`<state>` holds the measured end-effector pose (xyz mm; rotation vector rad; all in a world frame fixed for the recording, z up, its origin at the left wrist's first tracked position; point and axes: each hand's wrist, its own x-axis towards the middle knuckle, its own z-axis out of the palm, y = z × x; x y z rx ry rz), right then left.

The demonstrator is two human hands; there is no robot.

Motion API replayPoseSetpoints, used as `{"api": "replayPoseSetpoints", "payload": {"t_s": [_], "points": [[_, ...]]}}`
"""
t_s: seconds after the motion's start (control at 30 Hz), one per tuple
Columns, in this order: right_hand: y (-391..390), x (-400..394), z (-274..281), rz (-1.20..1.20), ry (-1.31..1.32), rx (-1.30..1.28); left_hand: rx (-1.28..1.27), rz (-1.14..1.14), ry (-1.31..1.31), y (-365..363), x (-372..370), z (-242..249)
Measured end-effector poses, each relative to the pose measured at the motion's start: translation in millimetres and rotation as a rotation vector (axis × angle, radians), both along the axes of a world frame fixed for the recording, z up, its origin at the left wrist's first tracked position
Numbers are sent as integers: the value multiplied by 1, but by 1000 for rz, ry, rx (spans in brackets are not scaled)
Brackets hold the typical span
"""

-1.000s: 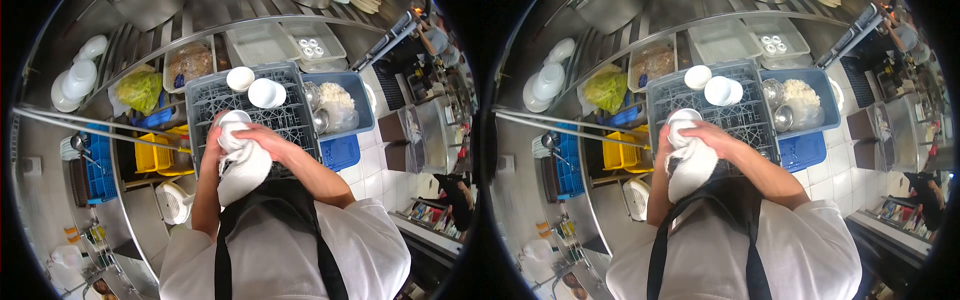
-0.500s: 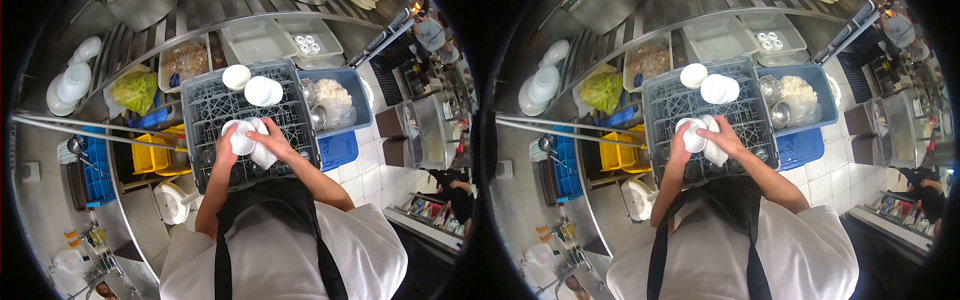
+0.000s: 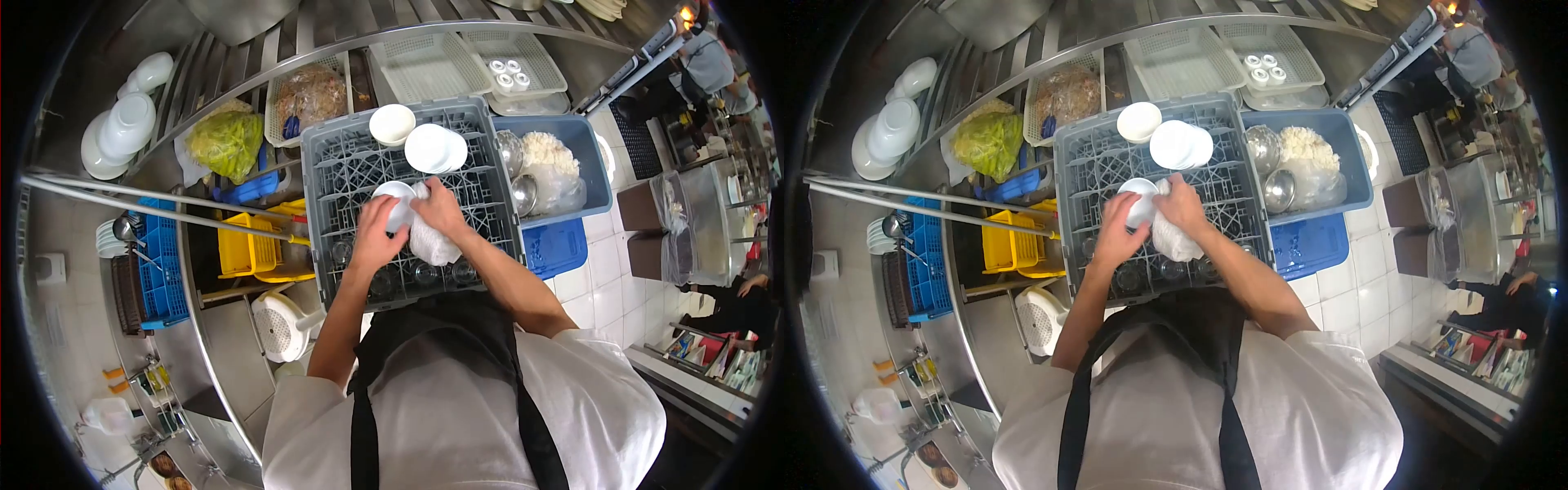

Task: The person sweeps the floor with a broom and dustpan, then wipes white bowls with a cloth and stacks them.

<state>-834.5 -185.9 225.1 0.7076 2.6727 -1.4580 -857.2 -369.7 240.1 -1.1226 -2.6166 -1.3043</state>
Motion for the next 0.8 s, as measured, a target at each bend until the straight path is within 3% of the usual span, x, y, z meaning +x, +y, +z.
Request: {"api": "replayPoseSetpoints", "payload": {"t_s": [0.07, 0.13, 0.17, 0.27, 0.3, 0.33, 0.47, 0.5, 0.6, 0.67, 0.73, 0.8], "points": [[1, -1, -2, -10, -16, -29, -1, 29, -12, 2, 9, -11], [3, 4, 4, 37, 33, -187, -251, 11, -82, -9, 2, -49], [6, 10, 11, 35, 54, -244, -266, -4, 38, -9, 1, -41], [22, 39, 36, -74, 159, -322, -154, 166, -86, -19, -12, -65], [30, 48, 40, -122, 183, -370, -65, 225, -251, -23, -14, -53], [39, 57, 42, -173, 209, -418, -50, 320, -652, -26, -18, -40], [63, 80, 20, -247, 80, -416, 941, 333, -1181, -44, -25, -40], [57, 82, 34, -250, 82, -418, 1008, 315, -1225, -45, -23, -31], [21, 81, 57, -133, 275, -273, 1108, 233, -1237, -39, -4, -10], [-4, 73, 63, 44, 591, 54, 1061, 195, -1219, -27, 11, -3], [-28, 65, 79, 312, 652, 186, 849, 85, -1081, -13, 29, 2], [-42, 57, 89, 371, 609, 265, 802, 83, -844, 1, 48, 7]]}}
